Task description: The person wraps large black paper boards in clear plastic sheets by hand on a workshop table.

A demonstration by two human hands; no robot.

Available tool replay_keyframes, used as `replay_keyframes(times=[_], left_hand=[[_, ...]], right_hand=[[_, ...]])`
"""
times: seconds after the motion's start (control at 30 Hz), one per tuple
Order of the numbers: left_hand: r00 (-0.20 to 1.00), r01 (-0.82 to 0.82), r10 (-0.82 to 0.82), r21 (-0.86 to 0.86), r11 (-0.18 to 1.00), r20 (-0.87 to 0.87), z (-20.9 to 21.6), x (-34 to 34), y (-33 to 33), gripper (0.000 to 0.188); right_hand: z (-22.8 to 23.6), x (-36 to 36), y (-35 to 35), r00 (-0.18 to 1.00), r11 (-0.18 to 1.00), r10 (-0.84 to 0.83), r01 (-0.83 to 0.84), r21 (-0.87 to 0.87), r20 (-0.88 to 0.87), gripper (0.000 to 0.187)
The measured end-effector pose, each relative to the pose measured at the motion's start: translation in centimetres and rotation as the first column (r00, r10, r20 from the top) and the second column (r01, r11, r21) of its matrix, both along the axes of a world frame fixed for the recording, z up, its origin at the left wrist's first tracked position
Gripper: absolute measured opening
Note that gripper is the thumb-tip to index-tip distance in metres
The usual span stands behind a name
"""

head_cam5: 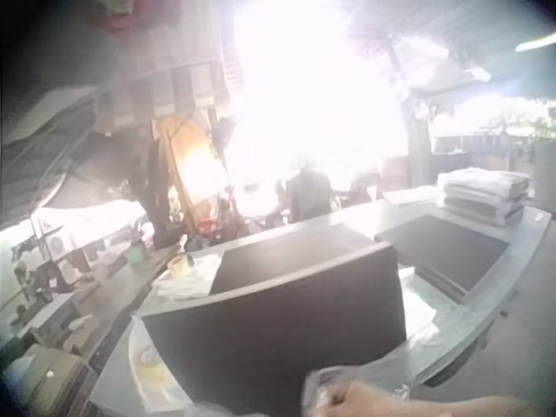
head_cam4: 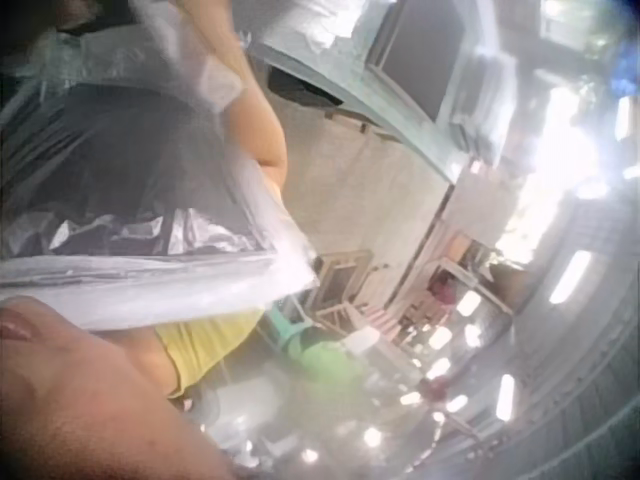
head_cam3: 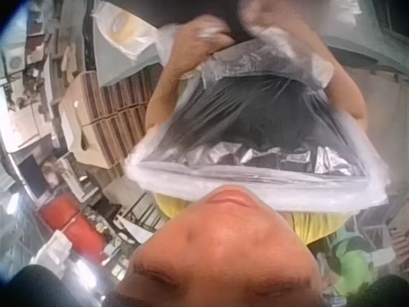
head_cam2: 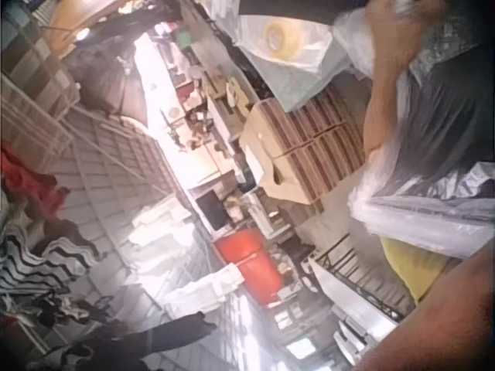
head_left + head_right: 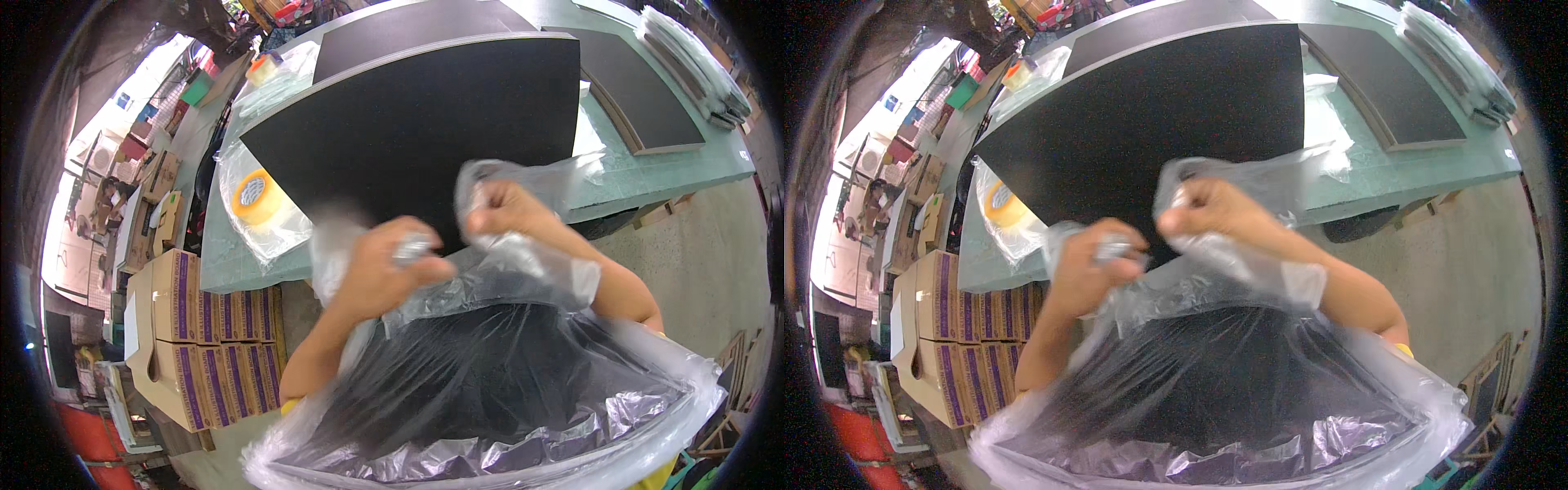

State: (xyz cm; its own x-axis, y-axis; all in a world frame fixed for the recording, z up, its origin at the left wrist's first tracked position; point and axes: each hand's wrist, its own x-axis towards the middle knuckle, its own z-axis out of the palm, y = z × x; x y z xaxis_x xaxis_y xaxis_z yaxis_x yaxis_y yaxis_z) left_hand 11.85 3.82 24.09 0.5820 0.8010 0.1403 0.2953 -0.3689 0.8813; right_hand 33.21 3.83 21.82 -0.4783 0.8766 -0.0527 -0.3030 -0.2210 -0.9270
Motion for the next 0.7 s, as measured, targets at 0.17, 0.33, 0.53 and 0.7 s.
replay_keyframes(times=[0.17, 0.33, 0.53, 0.7], left_hand=[[0.99, 0.097, -0.096, 0.004, 0.995, 0.106, -2.7, -0.4, 1.9, 0.025], [0.464, -0.662, 0.875, -0.601, 0.448, 0.141, -12.8, -16.8, 0.9, 0.028], [-0.093, -0.729, 0.922, -0.657, 0.195, 0.376, -17.1, -36.7, -7.7, 0.029], [0.109, -0.958, 0.774, -0.14, 0.248, 0.624, -5.2, -23.1, -1.4, 0.01]], right_hand=[[-2.6, 0.8, 0.6, 0.826, 0.932, -0.269, 0.094, -0.349, -0.496, 0.013], [-3.7, 14.5, -0.5, 0.606, 0.919, -0.306, 0.39, -0.061, -0.734, 0.032], [-3.6, 22.9, -4.4, 0.384, 0.537, -0.818, 0.777, -0.33, -0.428, 0.026], [-3.5, 13.4, -0.7, 0.841, 0.892, -0.452, 0.427, -0.15, -0.298, 0.009]])
